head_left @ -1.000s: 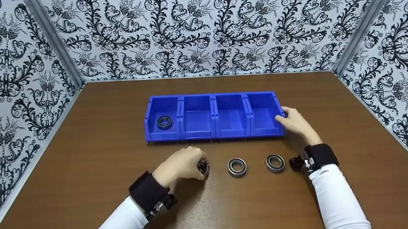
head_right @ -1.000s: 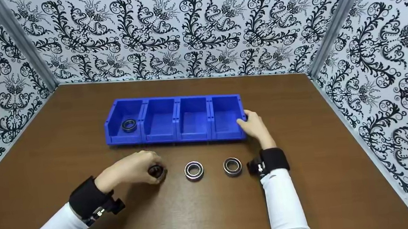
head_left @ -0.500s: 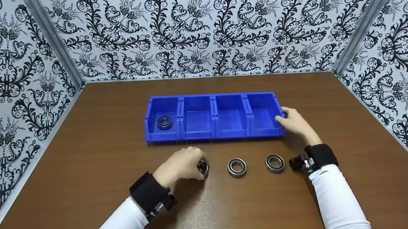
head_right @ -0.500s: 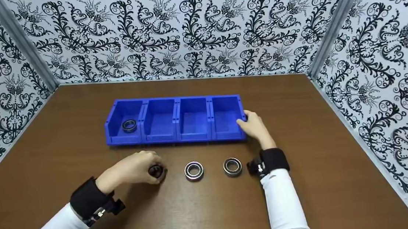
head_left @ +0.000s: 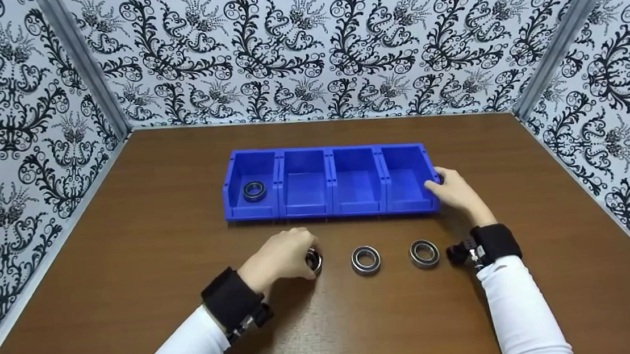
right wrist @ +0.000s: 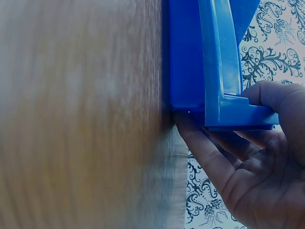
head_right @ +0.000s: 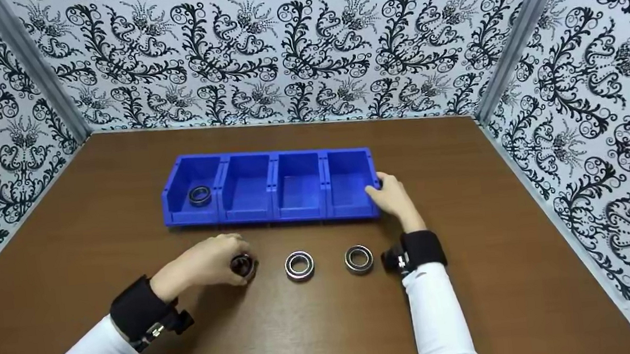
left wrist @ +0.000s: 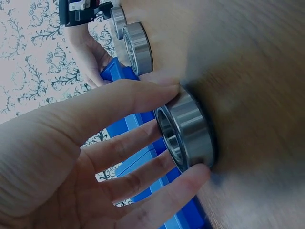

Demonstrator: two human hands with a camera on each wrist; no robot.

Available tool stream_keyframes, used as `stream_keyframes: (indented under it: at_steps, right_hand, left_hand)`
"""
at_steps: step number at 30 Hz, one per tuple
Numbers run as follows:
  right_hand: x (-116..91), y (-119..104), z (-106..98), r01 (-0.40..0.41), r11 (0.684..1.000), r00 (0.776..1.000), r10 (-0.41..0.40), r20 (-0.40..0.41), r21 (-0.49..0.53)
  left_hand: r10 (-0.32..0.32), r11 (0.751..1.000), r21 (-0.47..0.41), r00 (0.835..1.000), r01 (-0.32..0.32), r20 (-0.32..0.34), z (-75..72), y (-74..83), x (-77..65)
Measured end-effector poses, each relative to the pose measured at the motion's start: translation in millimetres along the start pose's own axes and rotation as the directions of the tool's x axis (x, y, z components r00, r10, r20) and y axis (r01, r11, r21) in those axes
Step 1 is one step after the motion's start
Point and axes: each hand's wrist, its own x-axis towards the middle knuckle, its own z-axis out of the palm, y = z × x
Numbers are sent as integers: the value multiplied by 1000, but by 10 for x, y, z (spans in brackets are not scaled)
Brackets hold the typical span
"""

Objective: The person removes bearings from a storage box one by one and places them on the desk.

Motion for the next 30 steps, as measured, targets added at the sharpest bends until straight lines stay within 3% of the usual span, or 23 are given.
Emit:
stream_keyframes:
  at_steps: [24,30]
  right_hand:
    - [-5,6,11,-19,1000,1000,19,-4,0]
    - [-1,3,6,-2,1000,1000,2,7,-14]
  left_hand:
    - [5,1000,20,1000,-5,-22,39,-16,9]
    - [32,998,46,998,-30,-53,67,-14,2]
